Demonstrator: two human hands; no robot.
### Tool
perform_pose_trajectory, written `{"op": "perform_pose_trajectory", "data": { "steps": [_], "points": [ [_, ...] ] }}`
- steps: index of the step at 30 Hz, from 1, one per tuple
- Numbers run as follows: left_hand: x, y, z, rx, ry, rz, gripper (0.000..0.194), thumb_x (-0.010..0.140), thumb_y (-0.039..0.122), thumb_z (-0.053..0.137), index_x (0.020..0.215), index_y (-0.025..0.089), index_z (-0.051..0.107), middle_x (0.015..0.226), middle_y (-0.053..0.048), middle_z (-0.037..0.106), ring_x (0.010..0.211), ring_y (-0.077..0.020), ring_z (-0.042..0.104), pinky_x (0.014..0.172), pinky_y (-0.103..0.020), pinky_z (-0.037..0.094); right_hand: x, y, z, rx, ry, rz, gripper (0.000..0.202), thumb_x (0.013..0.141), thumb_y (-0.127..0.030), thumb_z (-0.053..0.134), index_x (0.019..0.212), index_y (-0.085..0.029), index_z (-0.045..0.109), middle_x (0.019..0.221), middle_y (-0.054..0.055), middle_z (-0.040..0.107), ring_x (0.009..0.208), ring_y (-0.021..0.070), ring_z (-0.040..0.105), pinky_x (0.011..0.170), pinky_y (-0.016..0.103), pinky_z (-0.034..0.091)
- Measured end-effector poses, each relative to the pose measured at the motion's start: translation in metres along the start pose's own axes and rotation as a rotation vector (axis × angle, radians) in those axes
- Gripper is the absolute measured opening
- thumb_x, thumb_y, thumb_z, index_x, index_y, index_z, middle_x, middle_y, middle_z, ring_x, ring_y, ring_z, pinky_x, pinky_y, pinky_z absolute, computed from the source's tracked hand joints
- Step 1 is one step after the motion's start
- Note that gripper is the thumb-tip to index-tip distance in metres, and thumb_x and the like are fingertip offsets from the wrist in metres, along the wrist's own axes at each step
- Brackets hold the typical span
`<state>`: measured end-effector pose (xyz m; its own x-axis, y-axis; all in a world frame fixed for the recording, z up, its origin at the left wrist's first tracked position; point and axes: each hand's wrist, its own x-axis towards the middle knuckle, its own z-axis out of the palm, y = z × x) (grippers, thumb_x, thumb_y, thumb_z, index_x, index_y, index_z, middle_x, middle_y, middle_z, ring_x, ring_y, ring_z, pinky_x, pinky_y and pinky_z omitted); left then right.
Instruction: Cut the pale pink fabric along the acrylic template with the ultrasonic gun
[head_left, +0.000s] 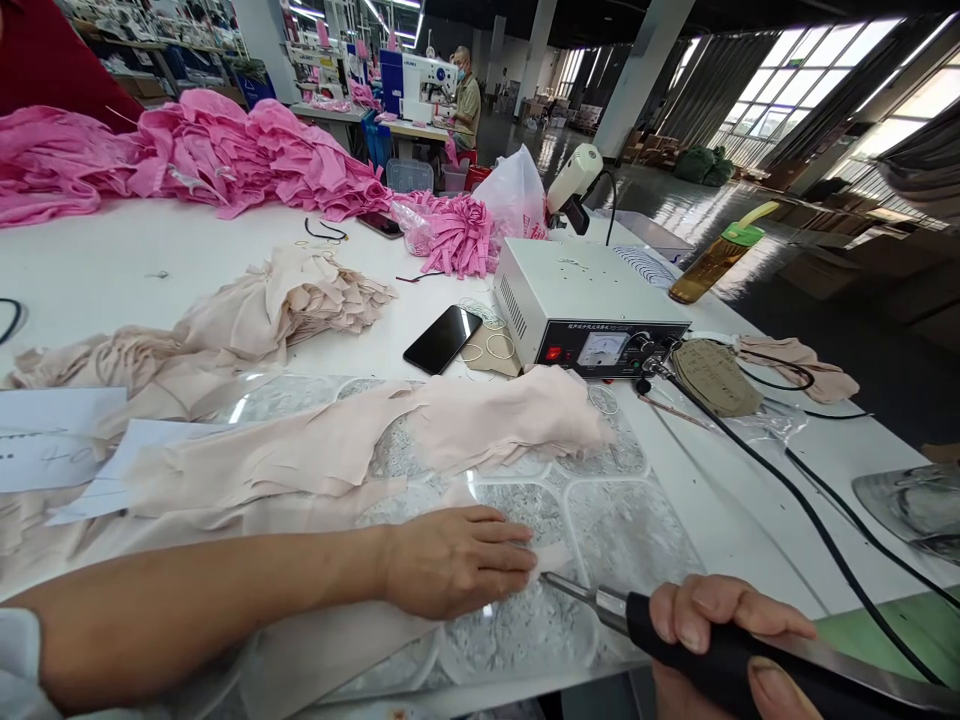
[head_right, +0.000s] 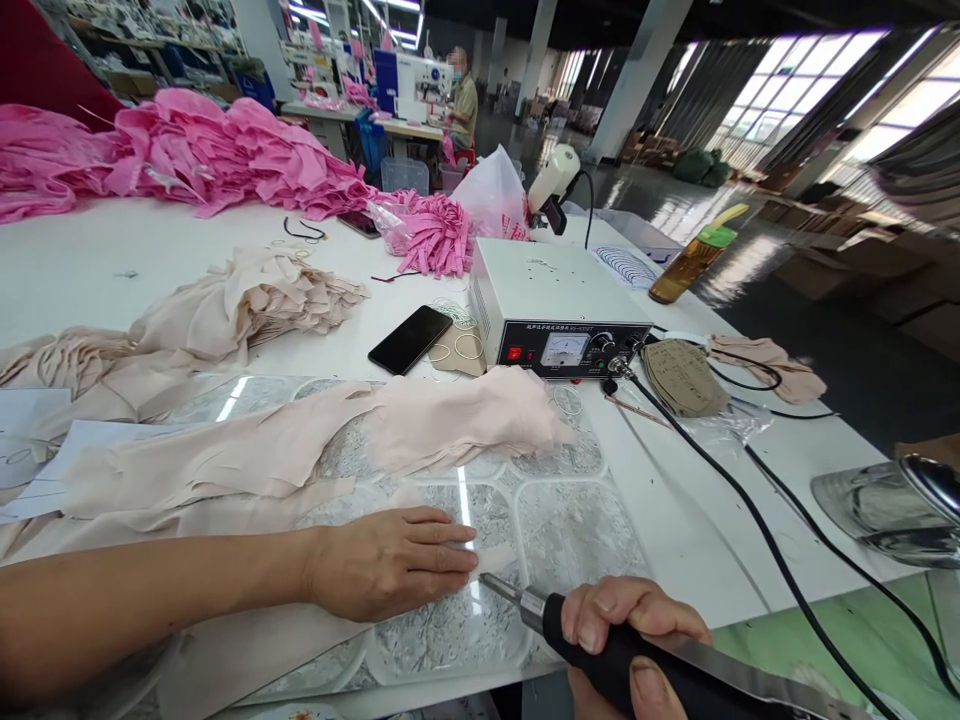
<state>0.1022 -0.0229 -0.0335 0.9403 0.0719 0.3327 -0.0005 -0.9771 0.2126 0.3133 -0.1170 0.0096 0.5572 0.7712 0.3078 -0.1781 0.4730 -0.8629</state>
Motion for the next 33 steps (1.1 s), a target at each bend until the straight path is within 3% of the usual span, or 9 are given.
{"op": "perform_pose_trajectory", "data": {
  "steps": [18, 23, 28, 33],
  "points": [
    [0.0, -0.001, 0.002, -0.032, 0.037, 0.0, 0.026, 0.1, 0.016, 0.044, 0.114, 0.01, 0.066, 0.124, -0.01, 0.065, 0.126, -0.0226, 0.053, 0.107, -0.034, 0.041, -0.002, 0.005, -0.006, 0.01, -0.093, -0.03, 0.006, 0.079, -0.024, 0.058, 0.077, -0.02, 0.055, 0.068, -0.002, 0.051, 0.05, 0.0108, 0.046, 0.043, 0.027, 0.045],
    [-0.001, -0.001, 0.002, -0.013, 0.012, 0.003, 0.027, 0.1, 0.017, 0.043, 0.113, 0.01, 0.066, 0.126, -0.009, 0.064, 0.126, -0.0233, 0.052, 0.108, -0.035, 0.04, -0.004, 0.003, -0.005, 0.005, -0.024, -0.027, 0.006, 0.078, -0.026, 0.058, 0.08, -0.02, 0.056, 0.069, -0.001, 0.049, 0.052, 0.0115, 0.046, 0.043, 0.028, 0.044],
    [0.0, -0.001, 0.002, 0.002, 0.014, 0.004, 0.025, 0.1, 0.015, 0.044, 0.11, 0.012, 0.067, 0.123, -0.01, 0.065, 0.125, -0.0221, 0.053, 0.106, -0.034, 0.042, -0.001, -0.002, -0.007, 0.01, 0.164, -0.025, 0.007, 0.073, -0.024, 0.058, 0.073, -0.02, 0.052, 0.065, -0.002, 0.046, 0.051, 0.0114, 0.043, 0.042, 0.026, 0.042],
    [0.005, 0.002, -0.001, 0.02, 0.024, 0.017, 0.025, 0.1, 0.014, 0.043, 0.108, 0.007, 0.066, 0.12, -0.012, 0.066, 0.12, -0.0232, 0.057, 0.103, -0.033, 0.045, 0.004, 0.006, -0.014, -0.025, 0.085, -0.066, 0.006, 0.072, -0.024, 0.059, 0.075, -0.02, 0.055, 0.066, 0.0, 0.053, 0.053, 0.0126, 0.048, 0.046, 0.03, 0.047]
  ]
}}
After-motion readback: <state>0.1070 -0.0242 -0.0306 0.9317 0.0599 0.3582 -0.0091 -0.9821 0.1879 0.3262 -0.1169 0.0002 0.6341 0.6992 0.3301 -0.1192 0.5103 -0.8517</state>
